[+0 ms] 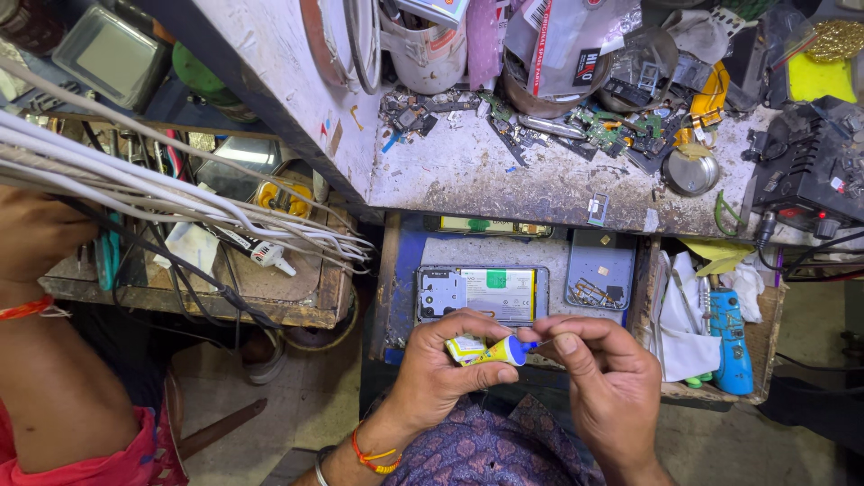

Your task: The person repairs a mobile phone by removing screws with a screwdriver, applying adhesive from a tube to the chassis, wiping the device with a cloth, and reassembling the back cover and SIM tray.

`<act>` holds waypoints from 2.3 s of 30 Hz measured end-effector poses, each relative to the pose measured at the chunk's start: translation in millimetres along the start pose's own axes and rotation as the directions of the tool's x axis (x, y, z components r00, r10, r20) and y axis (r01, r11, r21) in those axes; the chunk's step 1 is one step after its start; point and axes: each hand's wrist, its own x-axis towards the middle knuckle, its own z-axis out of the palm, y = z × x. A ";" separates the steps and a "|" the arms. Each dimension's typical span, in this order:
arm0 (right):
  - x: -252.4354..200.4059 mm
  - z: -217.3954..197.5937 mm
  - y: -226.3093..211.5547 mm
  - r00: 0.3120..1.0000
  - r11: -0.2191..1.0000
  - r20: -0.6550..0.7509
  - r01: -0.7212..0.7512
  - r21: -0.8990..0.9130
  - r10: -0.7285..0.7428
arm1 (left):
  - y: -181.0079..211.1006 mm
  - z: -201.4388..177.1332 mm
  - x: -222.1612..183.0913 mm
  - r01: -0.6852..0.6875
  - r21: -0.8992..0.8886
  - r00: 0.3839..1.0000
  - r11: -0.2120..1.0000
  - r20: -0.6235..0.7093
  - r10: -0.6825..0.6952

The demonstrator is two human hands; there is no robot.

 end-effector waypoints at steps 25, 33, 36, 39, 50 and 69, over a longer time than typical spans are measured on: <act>-1.7 -11.4 -1.2 0.994 0.984 -0.028 -0.102 0.147 0.107 | 9.7 7.3 4.3 -0.010 -0.037 0.998 0.999 0.062 0.012; -2.0 -12.3 0.9 0.992 0.983 -0.021 -0.124 0.139 0.128 | 5.2 4.5 1.7 -0.035 0.034 0.998 0.999 0.045 0.033; -1.9 -12.3 1.5 0.990 0.984 -0.029 -0.133 0.116 0.137 | 4.1 2.5 1.0 -0.037 0.023 0.998 0.999 0.055 0.036; -1.7 -12.1 2.0 0.990 0.983 -0.019 -0.136 0.120 0.140 | 2.7 1.6 0.2 -0.040 0.072 0.998 0.997 0.041 0.037; -2.8 -8.4 0.1 0.991 0.990 -0.033 -0.130 0.051 0.132 | 0.8 -1.9 0.0 -0.059 0.040 0.996 0.997 0.075 0.056; -24.3 -1.4 8.6 0.952 0.919 0.140 0.299 -0.258 -0.271 | 1.2 -3.5 -1.8 -0.050 0.000 0.998 0.999 0.029 0.050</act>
